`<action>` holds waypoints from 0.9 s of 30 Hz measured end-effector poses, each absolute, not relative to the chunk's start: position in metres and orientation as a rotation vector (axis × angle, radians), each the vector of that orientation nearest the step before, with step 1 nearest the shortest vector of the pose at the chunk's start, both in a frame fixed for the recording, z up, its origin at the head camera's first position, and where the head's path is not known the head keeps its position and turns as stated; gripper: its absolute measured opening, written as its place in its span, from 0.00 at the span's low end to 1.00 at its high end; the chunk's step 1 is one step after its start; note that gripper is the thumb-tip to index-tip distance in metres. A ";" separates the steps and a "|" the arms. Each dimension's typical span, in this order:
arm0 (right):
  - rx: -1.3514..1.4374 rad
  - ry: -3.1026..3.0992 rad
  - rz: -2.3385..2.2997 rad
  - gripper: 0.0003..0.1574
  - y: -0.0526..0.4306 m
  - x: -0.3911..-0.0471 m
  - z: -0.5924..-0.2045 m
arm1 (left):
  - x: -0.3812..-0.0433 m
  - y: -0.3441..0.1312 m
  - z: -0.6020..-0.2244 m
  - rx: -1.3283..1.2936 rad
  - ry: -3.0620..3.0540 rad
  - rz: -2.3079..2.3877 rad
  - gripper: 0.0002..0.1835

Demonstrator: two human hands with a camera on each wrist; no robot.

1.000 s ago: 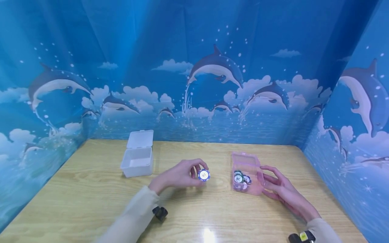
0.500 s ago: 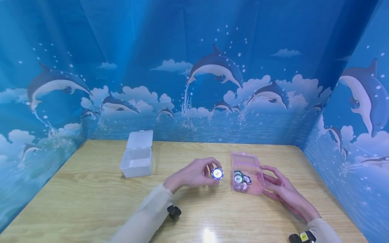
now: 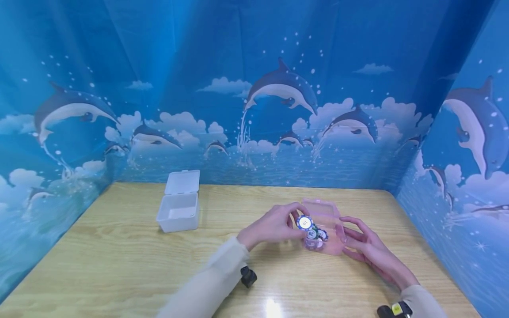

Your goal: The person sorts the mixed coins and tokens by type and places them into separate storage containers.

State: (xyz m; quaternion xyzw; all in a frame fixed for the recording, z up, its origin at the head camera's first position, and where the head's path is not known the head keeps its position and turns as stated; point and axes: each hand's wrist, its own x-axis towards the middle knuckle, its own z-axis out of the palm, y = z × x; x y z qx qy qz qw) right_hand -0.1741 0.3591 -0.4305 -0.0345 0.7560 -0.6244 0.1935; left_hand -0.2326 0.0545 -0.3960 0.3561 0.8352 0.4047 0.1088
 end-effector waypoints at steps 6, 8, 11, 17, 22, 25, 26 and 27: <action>-0.113 2.119 -1.763 0.34 0.358 -0.173 -0.431 | -0.234 0.068 -0.400 1.041 2.497 1.165 0.22; -0.142 2.112 -1.783 0.34 0.359 -0.174 -0.432 | -0.235 0.071 -0.402 1.025 2.493 1.185 0.23; -0.150 2.107 -1.790 0.34 0.361 -0.174 -0.433 | -0.236 0.075 -0.405 1.008 2.467 1.227 0.23; -0.105 2.135 -1.752 0.34 0.360 -0.173 -0.432 | -0.236 0.083 -0.412 1.016 2.440 1.272 0.23; -0.089 2.123 -1.742 0.34 0.358 -0.174 -0.429 | -0.237 0.086 -0.413 1.004 2.427 1.291 0.23; -0.084 2.121 -1.739 0.34 0.358 -0.173 -0.428 | -0.238 0.087 -0.414 1.017 2.413 1.295 0.24; -0.084 2.121 -1.739 0.34 0.358 -0.173 -0.428 | -0.238 0.087 -0.414 1.022 2.413 1.293 0.24; -0.085 2.120 -1.743 0.34 0.358 -0.173 -0.428 | -0.239 0.087 -0.414 1.026 2.416 1.288 0.24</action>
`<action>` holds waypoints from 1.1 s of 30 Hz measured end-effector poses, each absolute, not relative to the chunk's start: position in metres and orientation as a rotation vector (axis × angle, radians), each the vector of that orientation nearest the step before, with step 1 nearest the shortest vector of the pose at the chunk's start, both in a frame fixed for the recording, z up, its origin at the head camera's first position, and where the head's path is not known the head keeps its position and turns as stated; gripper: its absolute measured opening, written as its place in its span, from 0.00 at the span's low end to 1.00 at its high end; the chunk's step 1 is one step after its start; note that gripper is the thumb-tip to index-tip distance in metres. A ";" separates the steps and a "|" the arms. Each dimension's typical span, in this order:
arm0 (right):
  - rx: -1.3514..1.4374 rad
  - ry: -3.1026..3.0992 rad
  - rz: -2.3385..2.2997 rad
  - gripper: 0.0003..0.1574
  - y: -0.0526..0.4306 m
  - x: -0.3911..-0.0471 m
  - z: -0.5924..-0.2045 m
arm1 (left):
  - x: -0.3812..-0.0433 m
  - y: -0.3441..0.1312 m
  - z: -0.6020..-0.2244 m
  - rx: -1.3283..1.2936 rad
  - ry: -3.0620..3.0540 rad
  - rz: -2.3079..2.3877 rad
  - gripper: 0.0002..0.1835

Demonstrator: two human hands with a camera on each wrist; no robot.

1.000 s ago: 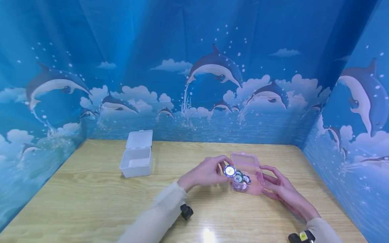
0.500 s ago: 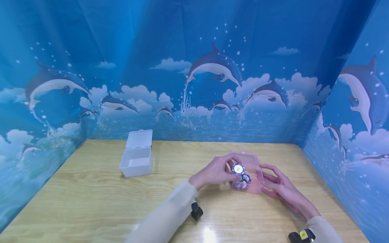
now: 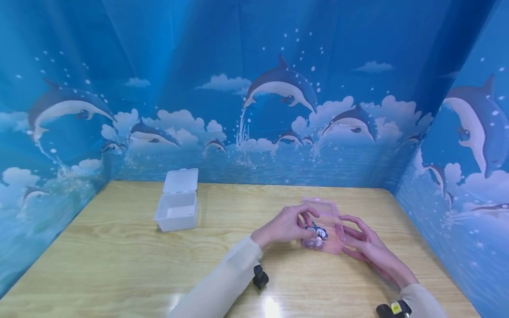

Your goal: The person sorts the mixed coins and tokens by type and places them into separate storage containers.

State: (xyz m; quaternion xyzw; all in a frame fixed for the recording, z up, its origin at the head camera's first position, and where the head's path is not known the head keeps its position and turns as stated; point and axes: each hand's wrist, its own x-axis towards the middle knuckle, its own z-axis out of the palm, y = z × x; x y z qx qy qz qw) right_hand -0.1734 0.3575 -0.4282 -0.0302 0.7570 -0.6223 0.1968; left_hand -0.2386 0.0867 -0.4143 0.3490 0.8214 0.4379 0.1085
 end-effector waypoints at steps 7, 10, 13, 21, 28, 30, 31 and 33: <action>-0.128 2.086 -1.791 0.34 0.357 -0.173 -0.430 | -0.239 0.081 -0.414 1.042 2.424 1.265 0.23; -0.138 2.085 -1.797 0.34 0.358 -0.173 -0.431 | -0.239 0.076 -0.413 1.028 2.411 1.270 0.22; -0.132 2.100 -1.790 0.34 0.358 -0.173 -0.431 | -0.240 0.070 -0.411 1.024 2.406 1.271 0.22; -0.158 2.089 -1.804 0.35 0.361 -0.173 -0.435 | -0.242 0.050 -0.405 1.041 2.419 1.229 0.21; -0.156 2.159 -1.763 0.38 0.359 -0.173 -0.435 | -0.240 0.026 -0.398 1.044 2.466 1.193 0.20; -0.137 2.172 -1.752 0.38 0.357 -0.173 -0.434 | -0.239 0.019 -0.398 1.044 2.487 1.173 0.20; -0.128 2.177 -1.750 0.38 0.355 -0.173 -0.433 | -0.239 0.015 -0.397 1.048 2.493 1.166 0.20; -0.113 2.188 -1.747 0.38 0.353 -0.173 -0.432 | -0.238 0.008 -0.397 1.056 2.509 1.150 0.20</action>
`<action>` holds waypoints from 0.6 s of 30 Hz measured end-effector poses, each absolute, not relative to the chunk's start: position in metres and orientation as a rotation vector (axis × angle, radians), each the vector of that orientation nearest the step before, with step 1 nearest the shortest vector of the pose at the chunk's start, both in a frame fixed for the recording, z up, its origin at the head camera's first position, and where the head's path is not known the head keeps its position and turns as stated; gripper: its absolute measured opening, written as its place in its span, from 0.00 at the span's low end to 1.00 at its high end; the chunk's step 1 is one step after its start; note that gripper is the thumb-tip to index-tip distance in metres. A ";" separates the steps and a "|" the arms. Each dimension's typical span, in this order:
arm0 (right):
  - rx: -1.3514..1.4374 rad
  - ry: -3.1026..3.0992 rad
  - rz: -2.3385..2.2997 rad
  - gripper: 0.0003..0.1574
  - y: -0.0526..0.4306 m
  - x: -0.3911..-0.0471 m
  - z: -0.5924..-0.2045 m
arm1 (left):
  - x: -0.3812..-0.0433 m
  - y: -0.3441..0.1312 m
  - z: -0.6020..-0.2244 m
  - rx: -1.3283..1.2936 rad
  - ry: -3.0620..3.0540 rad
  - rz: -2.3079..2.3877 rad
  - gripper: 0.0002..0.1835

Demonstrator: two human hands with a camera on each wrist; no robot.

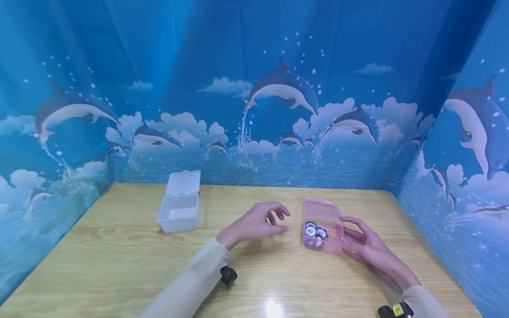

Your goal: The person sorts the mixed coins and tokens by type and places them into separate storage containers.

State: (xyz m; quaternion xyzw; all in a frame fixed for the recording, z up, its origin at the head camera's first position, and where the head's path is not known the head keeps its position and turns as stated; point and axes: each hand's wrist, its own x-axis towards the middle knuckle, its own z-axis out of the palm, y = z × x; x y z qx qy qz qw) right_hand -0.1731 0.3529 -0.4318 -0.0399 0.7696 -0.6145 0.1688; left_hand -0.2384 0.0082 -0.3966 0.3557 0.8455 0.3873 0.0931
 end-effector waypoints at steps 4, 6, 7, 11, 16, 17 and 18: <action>-0.094 2.246 -1.729 0.38 0.347 -0.173 -0.429 | -0.237 -0.005 -0.397 1.069 2.536 1.138 0.21; -0.085 2.285 -1.705 0.39 0.345 -0.173 -0.428 | -0.236 -0.012 -0.397 1.070 2.555 1.134 0.21; -0.076 2.302 -1.690 0.39 0.344 -0.174 -0.428 | -0.236 -0.015 -0.397 1.072 2.567 1.131 0.21; -0.045 2.351 -1.630 0.42 0.341 -0.175 -0.426 | -0.233 -0.027 -0.397 1.048 2.596 1.119 0.20; -0.031 2.367 -1.609 0.43 0.338 -0.175 -0.426 | -0.227 -0.046 -0.396 0.989 2.620 1.119 0.20; -0.030 2.368 -1.610 0.43 0.338 -0.175 -0.426 | -0.226 -0.049 -0.395 0.984 2.629 1.116 0.20; -0.029 2.368 -1.610 0.43 0.338 -0.175 -0.427 | -0.226 -0.053 -0.395 0.982 2.640 1.113 0.20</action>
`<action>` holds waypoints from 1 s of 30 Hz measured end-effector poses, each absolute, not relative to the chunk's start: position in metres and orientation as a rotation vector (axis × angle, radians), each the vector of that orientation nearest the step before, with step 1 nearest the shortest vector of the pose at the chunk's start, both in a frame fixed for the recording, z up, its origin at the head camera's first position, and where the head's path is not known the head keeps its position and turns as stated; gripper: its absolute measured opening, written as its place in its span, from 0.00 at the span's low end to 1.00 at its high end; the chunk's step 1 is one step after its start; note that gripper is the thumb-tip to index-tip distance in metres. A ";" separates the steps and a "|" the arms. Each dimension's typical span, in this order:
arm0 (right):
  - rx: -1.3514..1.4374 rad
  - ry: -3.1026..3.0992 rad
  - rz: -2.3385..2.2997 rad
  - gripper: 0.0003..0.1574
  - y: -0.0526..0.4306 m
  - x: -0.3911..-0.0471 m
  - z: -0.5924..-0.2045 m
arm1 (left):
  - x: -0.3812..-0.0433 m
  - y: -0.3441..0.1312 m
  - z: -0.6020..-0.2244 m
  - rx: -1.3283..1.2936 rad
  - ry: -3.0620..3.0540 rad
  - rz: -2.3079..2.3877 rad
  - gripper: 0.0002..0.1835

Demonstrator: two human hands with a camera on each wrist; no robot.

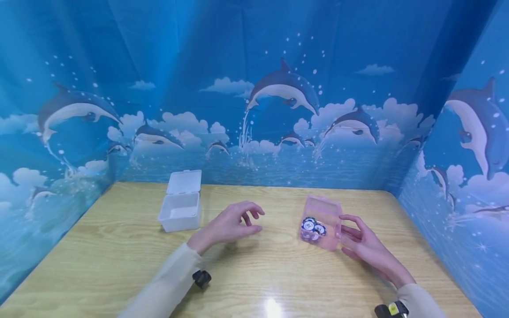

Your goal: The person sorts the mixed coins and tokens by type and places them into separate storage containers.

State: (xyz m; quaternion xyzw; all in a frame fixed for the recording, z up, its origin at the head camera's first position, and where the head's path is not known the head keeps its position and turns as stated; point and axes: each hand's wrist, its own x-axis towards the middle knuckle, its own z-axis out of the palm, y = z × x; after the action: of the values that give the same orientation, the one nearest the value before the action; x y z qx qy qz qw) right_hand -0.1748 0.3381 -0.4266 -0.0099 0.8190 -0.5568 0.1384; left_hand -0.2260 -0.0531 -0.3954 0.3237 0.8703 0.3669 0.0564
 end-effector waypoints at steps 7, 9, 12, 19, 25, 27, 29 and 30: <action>-0.019 2.367 -1.607 0.43 0.338 -0.176 -0.427 | -0.223 -0.074 -0.393 0.939 2.721 1.095 0.19; -0.018 2.368 -1.603 0.43 0.337 -0.177 -0.427 | -0.222 -0.078 -0.393 0.933 2.735 1.090 0.20; -0.016 2.375 -1.599 0.42 0.337 -0.177 -0.429 | -0.220 -0.085 -0.392 0.921 2.742 1.101 0.20; -0.006 2.380 -1.583 0.43 0.338 -0.177 -0.430 | -0.211 -0.103 -0.395 0.875 2.768 1.120 0.20; 0.004 2.379 -1.573 0.45 0.339 -0.175 -0.430 | -0.203 -0.120 -0.394 0.818 2.822 1.138 0.20; 0.004 2.385 -1.575 0.45 0.340 -0.175 -0.430 | -0.202 -0.124 -0.393 0.807 2.831 1.151 0.20; -0.005 2.396 -1.574 0.45 0.341 -0.176 -0.429 | -0.201 -0.127 -0.394 0.799 2.844 1.152 0.20; -0.015 2.403 -1.572 0.45 0.342 -0.176 -0.430 | -0.200 -0.129 -0.393 0.789 2.853 1.149 0.19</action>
State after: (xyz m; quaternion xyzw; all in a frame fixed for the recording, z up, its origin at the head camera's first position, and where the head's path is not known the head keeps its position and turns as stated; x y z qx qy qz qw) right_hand -0.1760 0.3420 -0.4296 -0.0051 0.8292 -0.5425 0.1345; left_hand -0.1998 -0.1291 -0.3935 0.2486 0.8984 0.3617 -0.0167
